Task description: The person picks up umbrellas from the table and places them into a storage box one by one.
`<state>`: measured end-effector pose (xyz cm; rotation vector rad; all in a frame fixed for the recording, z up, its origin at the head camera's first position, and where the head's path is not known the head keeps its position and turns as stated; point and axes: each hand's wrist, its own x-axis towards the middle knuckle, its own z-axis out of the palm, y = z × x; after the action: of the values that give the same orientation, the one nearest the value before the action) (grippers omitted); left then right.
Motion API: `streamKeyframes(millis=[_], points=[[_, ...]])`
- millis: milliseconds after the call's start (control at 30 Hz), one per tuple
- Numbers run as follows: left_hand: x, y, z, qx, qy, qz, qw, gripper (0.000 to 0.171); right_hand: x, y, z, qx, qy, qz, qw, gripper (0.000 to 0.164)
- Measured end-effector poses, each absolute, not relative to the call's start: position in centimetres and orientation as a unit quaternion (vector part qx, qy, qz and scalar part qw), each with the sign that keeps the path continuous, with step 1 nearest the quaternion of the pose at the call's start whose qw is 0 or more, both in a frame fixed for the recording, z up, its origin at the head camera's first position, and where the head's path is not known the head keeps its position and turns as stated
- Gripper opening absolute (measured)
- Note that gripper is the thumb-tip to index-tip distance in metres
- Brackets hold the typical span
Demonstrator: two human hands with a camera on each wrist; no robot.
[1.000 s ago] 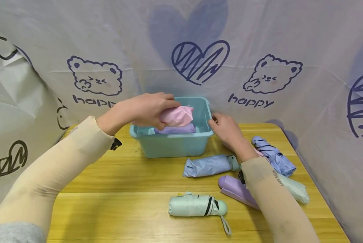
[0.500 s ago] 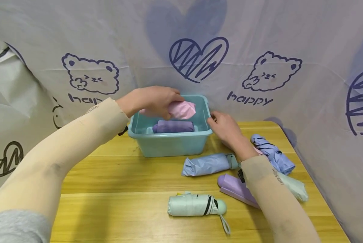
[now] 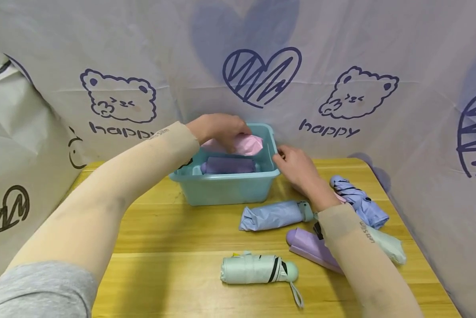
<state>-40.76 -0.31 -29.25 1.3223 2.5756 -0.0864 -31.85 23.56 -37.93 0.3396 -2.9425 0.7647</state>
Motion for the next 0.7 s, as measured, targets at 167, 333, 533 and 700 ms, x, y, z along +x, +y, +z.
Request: streamKeyframes(millis=[167,333,533,700], points=[[-41.3,0.5,-30.5,0.454,0.878,-0.05,0.143,0.035,-31.8,23.5,-37.9,0.116,-0.963,0.241,0.038,0.046],[-41.3,0.9,-31.3,0.43,0.887,-0.071,0.153,0.037,-31.9,23.6,-37.9,0.109,-0.964,0.241,0.038,0.047],[-41.4,1.0,-32.0,0.406,0.896,-0.076,0.163,0.035,-32.0,23.7,-37.8,0.114,-0.963,0.241,0.038,0.047],[-41.6,0.8,-32.8,0.393,0.902,-0.088,0.153,0.03,-31.9,23.7,-37.8,0.113,-0.962,0.247,0.032,0.047]])
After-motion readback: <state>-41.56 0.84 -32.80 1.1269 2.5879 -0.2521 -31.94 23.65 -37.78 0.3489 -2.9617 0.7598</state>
